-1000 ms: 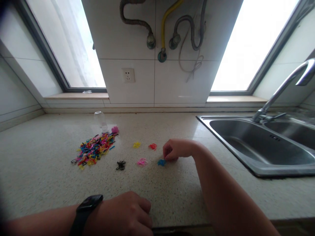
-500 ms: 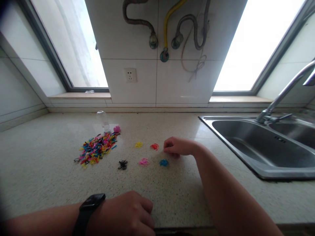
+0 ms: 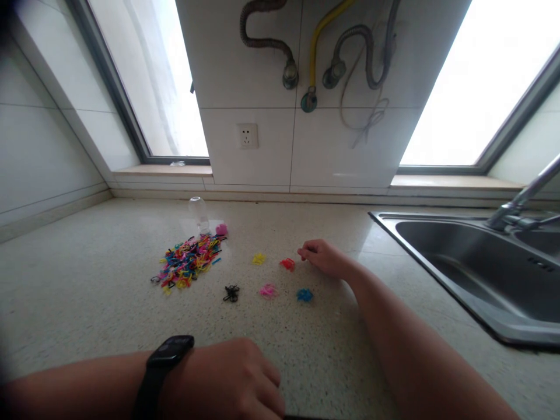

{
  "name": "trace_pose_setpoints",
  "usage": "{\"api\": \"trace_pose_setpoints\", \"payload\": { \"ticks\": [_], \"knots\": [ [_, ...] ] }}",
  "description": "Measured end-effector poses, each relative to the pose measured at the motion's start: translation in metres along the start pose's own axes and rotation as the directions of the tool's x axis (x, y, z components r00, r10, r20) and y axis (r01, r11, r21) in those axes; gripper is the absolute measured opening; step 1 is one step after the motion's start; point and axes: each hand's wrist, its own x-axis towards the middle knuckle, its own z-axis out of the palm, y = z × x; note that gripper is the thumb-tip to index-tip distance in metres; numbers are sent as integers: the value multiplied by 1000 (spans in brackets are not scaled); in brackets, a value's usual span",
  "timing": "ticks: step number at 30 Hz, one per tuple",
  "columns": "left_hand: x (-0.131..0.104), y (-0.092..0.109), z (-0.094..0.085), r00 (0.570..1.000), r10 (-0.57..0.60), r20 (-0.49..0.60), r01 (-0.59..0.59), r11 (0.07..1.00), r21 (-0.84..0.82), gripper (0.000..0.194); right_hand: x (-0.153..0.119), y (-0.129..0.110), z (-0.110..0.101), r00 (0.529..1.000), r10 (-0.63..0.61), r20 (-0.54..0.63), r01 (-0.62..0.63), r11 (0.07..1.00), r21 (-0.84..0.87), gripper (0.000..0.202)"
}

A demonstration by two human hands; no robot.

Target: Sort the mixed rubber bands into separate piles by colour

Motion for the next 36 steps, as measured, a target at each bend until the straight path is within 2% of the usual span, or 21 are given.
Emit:
{"api": "trace_pose_setpoints", "payload": {
  "ticks": [3, 6, 8, 9, 12, 14, 15, 16, 18, 22, 26, 36],
  "knots": [
    [0, 3, -24, 996, -83, -29, 85, 995, 45, 12, 1, 1, 0, 1000, -3, -10, 3, 1000, -1, 42],
    [-4, 1, -59, 977, -191, -99, 205, 965, 160, 15, 1, 2, 0, 1000, -1, -26, 2, 1000, 28, 43],
    [-11, -4, -86, 944, -287, -159, 316, 928, 197, 18, 2, 3, 0, 999, 2, -36, -1, 999, 41, 44],
    [-17, -9, -99, 914, -350, -205, 387, 903, 186, 19, 3, 4, 1, 999, 5, -39, -3, 999, 42, 44],
    [-44, -30, -134, 767, -551, -328, 631, 740, 231, 24, 4, 4, 0, 999, 8, -39, -6, 1000, 30, 44],
    [-68, -48, -148, 608, -692, -389, 792, 565, 233, 29, 4, 4, 0, 999, 10, -31, -9, 999, 34, 45],
    [-81, -58, -153, 522, -761, -385, 853, 470, 227, 31, 4, 3, 0, 1000, 13, -24, -12, 999, 39, 45],
    [-93, -68, -156, 474, -790, -390, 881, 416, 226, 32, 4, 2, 0, 1000, 17, -16, -16, 999, 43, 45],
    [-116, -85, -157, 414, -829, -375, 909, 353, 224, 32, 4, 1, -1, 1000, 23, -8, -22, 999, 48, 45],
    [-146, -108, -152, 337, -880, -335, 936, 274, 222, 29, 3, -1, -2, 999, 44, 9, -44, 997, 58, 44],
    [-155, -119, -146, 304, -911, -278, 944, 250, 214, 28, 3, -1, -2, 999, 52, 8, -52, 997, 63, 43],
    [-160, -131, -131, 256, -938, -235, 955, 206, 215, 30, 2, -4, -3, 998, 56, 20, -57, 995, 82, 45]
  ]
}}
